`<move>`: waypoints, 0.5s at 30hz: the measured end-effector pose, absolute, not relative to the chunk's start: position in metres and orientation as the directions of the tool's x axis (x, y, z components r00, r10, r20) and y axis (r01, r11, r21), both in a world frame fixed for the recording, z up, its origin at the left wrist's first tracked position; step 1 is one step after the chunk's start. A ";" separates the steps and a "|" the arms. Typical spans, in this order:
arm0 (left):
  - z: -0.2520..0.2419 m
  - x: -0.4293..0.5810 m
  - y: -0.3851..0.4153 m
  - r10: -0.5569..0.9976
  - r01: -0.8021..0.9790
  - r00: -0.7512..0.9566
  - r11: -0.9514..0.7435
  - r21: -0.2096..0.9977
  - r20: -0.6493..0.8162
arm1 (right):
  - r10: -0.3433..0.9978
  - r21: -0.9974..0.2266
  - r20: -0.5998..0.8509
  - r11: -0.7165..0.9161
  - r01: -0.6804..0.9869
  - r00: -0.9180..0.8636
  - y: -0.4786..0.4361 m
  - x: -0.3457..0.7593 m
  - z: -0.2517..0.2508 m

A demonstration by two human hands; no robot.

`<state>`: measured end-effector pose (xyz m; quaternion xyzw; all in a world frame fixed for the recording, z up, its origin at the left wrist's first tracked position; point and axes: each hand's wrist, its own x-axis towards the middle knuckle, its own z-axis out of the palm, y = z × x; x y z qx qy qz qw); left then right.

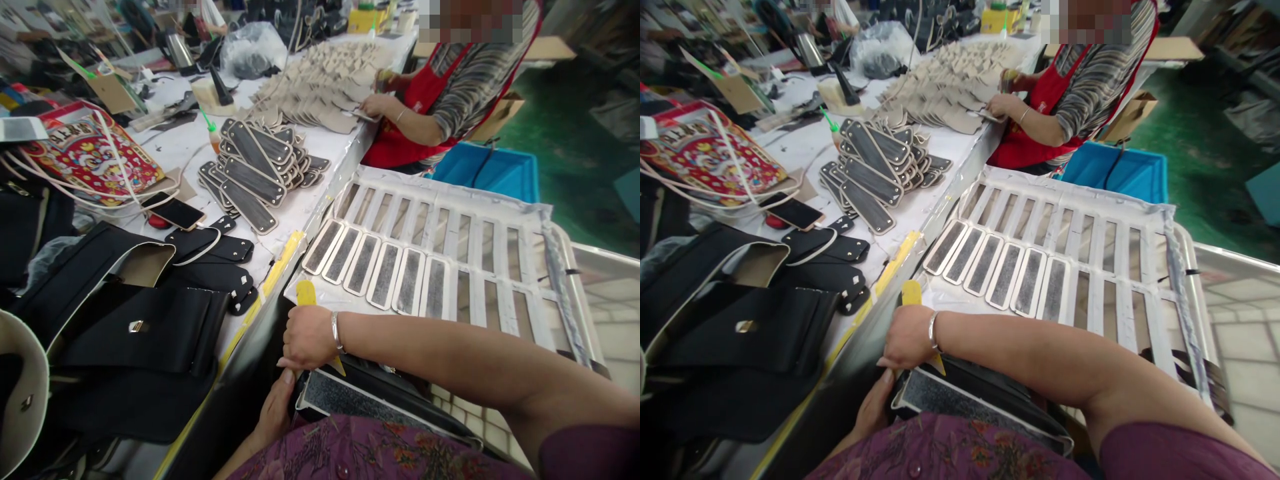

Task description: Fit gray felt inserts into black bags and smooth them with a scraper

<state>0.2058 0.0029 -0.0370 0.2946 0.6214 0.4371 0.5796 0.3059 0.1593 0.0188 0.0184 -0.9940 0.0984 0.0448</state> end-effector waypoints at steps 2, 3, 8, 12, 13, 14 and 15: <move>-0.032 0.207 0.006 0.879 -0.127 -0.146 0.438 0.890 -0.454 | -0.004 -0.197 0.066 0.980 -0.017 -0.998 0.159 0.306 0.019; -0.030 0.206 0.007 0.880 -0.117 -0.142 0.440 0.890 -0.453 | 0.007 -0.198 0.054 0.980 -0.003 -0.999 0.159 0.307 0.019; -0.027 0.202 0.009 0.851 -0.089 -0.171 0.488 0.868 -0.496 | 0.100 -0.224 0.065 0.971 0.083 -0.993 0.156 0.310 0.014; -0.027 0.204 0.011 0.839 -0.109 -0.138 0.516 0.850 -0.527 | 0.169 -0.247 0.068 0.958 0.147 -0.983 0.153 0.314 0.010; -0.028 0.204 0.012 0.841 -0.103 -0.140 0.513 0.852 -0.523 | 0.181 -0.251 0.063 0.955 0.160 -0.981 0.153 0.315 0.010; -0.028 0.204 0.012 0.842 -0.093 -0.147 0.510 0.855 -0.519 | 0.196 -0.254 0.057 0.951 0.176 -0.979 0.152 0.317 0.010; -0.029 0.203 0.012 0.842 -0.080 -0.152 0.512 0.855 -0.518 | 0.213 -0.259 0.052 0.946 0.192 -0.976 0.151 0.318 0.011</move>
